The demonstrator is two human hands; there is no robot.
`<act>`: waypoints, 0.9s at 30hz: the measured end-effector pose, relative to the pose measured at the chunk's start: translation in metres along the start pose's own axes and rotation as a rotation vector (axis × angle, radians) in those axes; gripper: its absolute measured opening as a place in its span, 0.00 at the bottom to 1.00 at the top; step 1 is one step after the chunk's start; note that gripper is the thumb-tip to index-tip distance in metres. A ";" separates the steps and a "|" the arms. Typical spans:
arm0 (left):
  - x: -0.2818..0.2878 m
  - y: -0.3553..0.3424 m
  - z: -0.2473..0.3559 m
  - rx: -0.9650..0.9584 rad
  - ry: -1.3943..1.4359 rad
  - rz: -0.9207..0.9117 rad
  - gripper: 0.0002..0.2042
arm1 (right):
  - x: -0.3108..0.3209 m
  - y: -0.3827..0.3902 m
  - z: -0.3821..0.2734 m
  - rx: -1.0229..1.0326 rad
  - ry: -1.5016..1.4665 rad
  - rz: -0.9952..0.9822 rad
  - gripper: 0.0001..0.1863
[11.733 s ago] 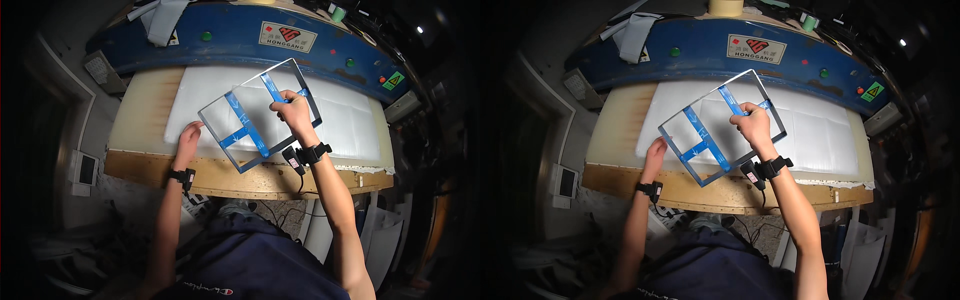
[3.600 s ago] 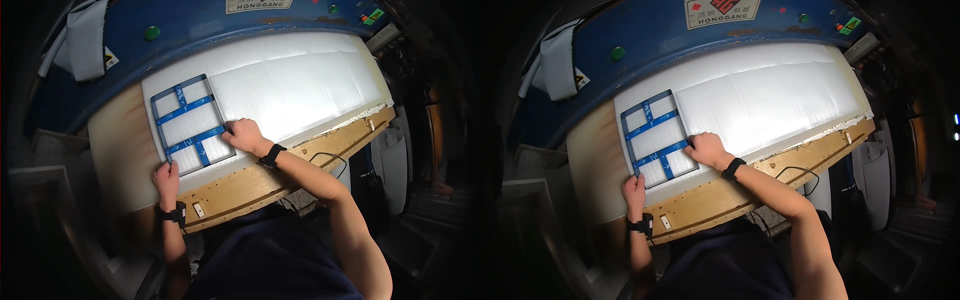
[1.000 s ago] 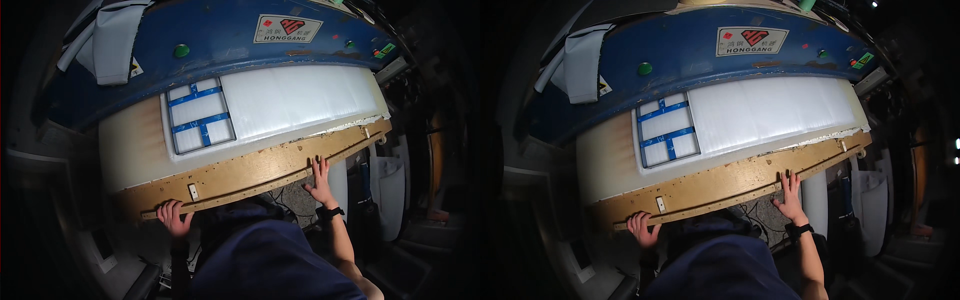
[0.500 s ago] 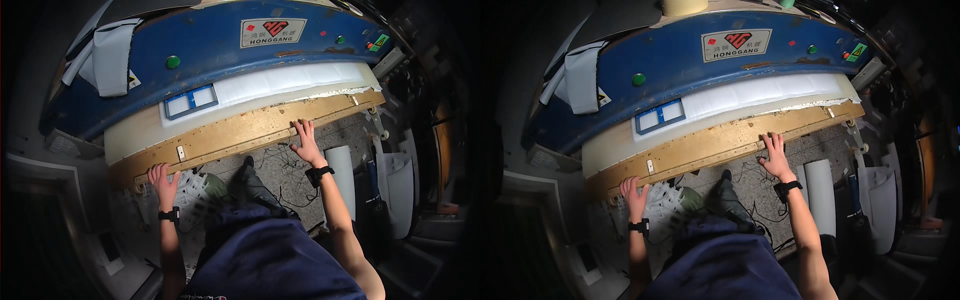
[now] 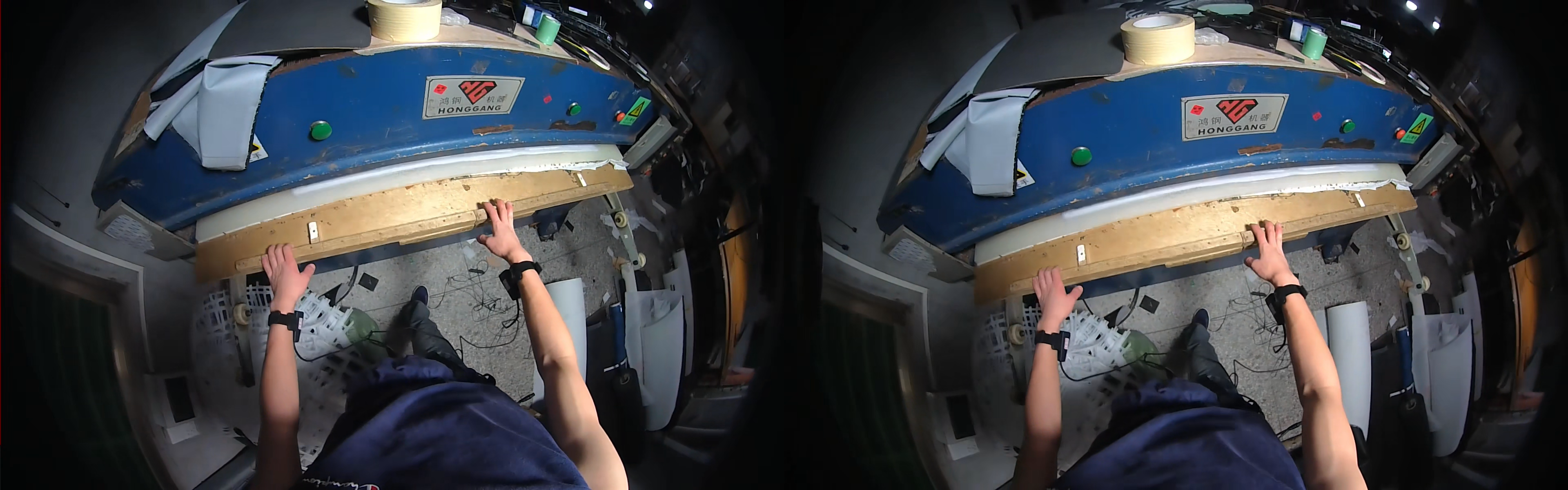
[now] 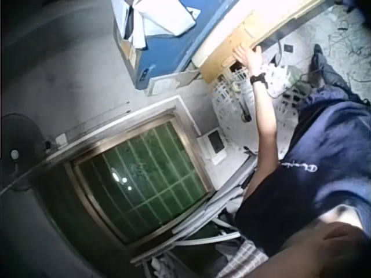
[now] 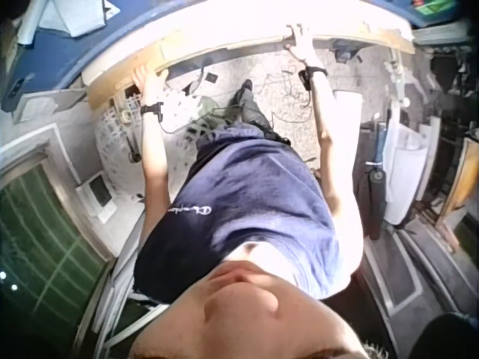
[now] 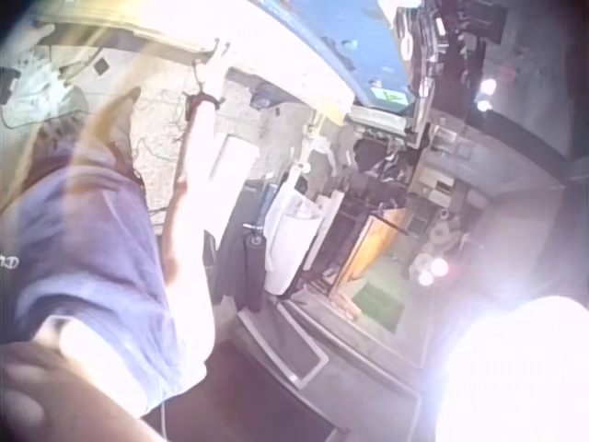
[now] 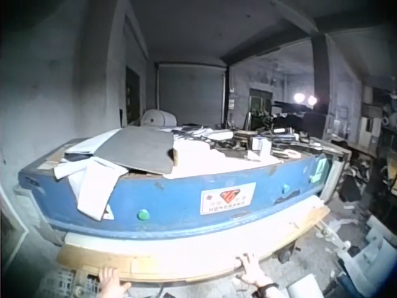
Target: The person repeatedly places a rectangular frame onto a white surface on a machine, adjusts its position, and then removes it. This cycle of placing, aligning, and removing the frame is performed multiple times throughout the video.
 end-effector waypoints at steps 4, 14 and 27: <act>0.004 -0.005 0.003 0.064 -0.041 -0.079 0.39 | 0.003 0.003 -0.004 -0.018 -0.021 -0.012 0.49; 0.098 -0.055 0.052 -0.063 0.670 -0.154 0.12 | 0.142 -0.021 0.031 -0.027 -0.434 -0.079 0.19; 0.147 -0.092 0.141 0.030 0.947 0.162 0.14 | 0.252 -0.080 0.133 0.195 -1.015 0.222 0.15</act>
Point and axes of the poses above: each hand's wrist, its own y-axis away from the middle knuckle, its own x-axis out of the back of the hand, z = x × y, the point moved 5 cm from there along -y, towards the middle knuckle, and after that the axes turned 13 degrees about -z, right-handed, at the moved point
